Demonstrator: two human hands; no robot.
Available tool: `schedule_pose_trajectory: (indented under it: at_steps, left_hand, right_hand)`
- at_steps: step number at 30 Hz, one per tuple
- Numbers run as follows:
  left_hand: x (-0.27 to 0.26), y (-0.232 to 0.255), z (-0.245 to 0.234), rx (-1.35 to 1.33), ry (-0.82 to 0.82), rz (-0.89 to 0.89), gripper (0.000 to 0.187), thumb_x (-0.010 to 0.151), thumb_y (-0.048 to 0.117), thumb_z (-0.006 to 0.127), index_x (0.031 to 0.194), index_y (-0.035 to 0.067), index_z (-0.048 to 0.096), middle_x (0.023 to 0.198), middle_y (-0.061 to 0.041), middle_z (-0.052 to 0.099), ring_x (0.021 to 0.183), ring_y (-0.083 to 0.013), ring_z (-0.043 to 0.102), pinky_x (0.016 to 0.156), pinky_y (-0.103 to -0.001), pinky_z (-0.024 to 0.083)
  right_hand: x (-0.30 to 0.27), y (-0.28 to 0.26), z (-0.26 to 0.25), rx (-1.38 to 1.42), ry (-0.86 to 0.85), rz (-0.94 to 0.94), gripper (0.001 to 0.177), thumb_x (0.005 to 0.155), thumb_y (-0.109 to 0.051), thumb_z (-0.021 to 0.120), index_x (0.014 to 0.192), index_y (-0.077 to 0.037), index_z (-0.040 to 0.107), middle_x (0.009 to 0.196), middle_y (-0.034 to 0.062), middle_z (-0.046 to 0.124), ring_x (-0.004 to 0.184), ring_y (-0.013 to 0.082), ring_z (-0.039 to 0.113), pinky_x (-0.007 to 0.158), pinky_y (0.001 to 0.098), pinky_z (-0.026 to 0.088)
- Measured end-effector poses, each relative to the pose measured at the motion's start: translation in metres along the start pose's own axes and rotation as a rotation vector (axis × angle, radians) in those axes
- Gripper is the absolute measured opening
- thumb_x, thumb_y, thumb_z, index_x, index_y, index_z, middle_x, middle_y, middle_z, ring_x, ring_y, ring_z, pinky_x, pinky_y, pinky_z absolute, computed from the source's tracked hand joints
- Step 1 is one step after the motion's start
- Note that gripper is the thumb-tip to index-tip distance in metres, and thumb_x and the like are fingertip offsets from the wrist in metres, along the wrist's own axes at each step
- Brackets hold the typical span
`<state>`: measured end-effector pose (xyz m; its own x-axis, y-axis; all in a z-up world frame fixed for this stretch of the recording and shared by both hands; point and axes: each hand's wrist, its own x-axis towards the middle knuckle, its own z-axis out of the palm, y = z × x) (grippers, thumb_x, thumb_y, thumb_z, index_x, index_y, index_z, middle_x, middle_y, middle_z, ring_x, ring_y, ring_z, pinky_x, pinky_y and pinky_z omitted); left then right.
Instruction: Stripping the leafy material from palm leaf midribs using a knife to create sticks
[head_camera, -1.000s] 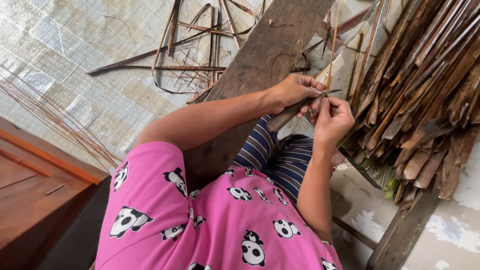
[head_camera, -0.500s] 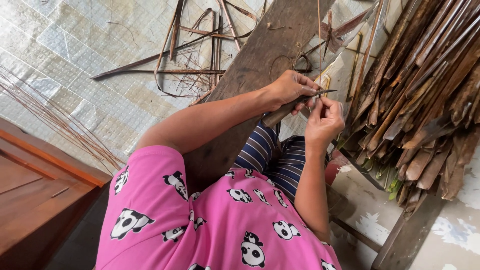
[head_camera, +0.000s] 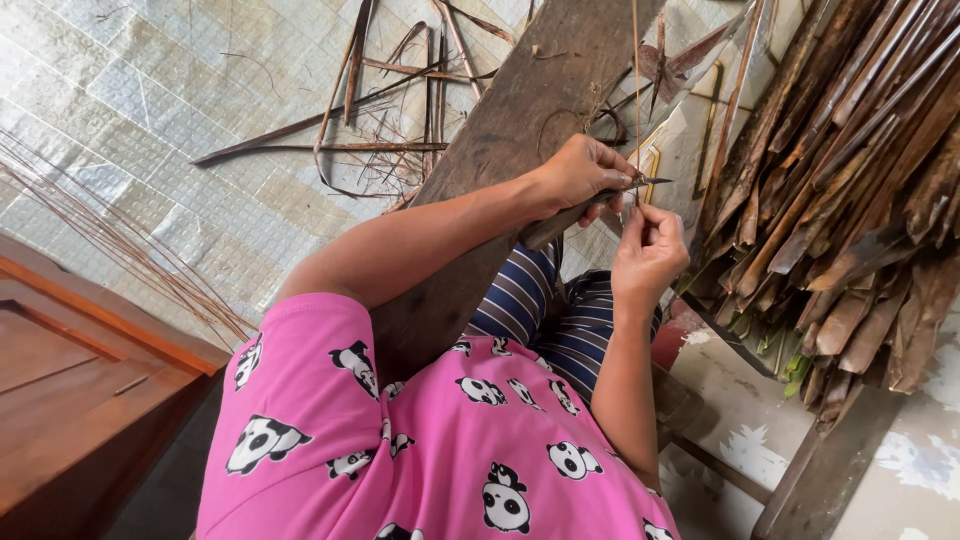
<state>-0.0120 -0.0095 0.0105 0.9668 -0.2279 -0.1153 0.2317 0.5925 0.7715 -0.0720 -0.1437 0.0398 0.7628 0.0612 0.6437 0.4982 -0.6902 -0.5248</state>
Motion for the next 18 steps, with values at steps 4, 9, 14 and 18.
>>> schedule_pose_trajectory:
  at_steps: [4, 9, 14, 18]
  left_hand:
    - [-0.002, 0.003, -0.001, -0.009, 0.009, 0.014, 0.013, 0.078, -0.006, 0.062, 0.089, -0.011, 0.066, 0.057, -0.030, 0.063, 0.025, -0.0250, 0.053, 0.018, -0.036, 0.042]
    - [-0.001, 0.034, -0.016, -0.088, 0.132, 0.102, 0.019, 0.082, -0.003, 0.061, 0.099, -0.012, 0.061, 0.059, -0.029, 0.064, 0.028, -0.0233, 0.053, 0.020, -0.036, 0.043]
    - [-0.016, 0.083, -0.023, -0.090, 0.245, 0.031, 0.021, 0.097, 0.001, 0.053, 0.114, -0.007, 0.060, 0.066, -0.015, 0.067, 0.035, -0.0158, 0.051, 0.029, -0.028, 0.045]
    - [-0.035, 0.094, -0.007, -0.015, 0.047, -0.147, 0.035, 0.092, 0.001, 0.059, 0.126, -0.009, 0.058, 0.066, -0.016, 0.068, 0.036, -0.0134, 0.055, 0.030, -0.024, 0.048]
  right_hand:
    - [-0.003, 0.007, -0.002, -0.013, 0.000, 0.005, 0.004, 0.086, 0.003, 0.073, 0.088, 0.002, 0.070, 0.073, 0.0185, 0.061, 0.068, 0.0387, 0.067, 0.051, 0.0385, 0.052]
    - [-0.015, 0.006, -0.009, 0.030, -0.032, 0.071, 0.001, 0.088, 0.005, 0.069, 0.088, 0.006, 0.068, 0.071, 0.0210, 0.062, 0.068, 0.0349, 0.069, 0.050, 0.0352, 0.052]
    - [-0.013, 0.004, -0.019, -0.106, -0.071, 0.012, 0.004, 0.092, 0.000, 0.070, 0.089, -0.001, 0.067, 0.076, 0.0094, 0.065, 0.060, 0.0215, 0.058, 0.058, 0.0345, 0.046]
    - [0.001, 0.008, -0.017, -0.113, -0.034, -0.024, 0.005, 0.089, 0.004, 0.070, 0.089, 0.001, 0.066, 0.081, 0.0127, 0.063, 0.066, 0.0253, 0.061, 0.062, 0.0361, 0.049]
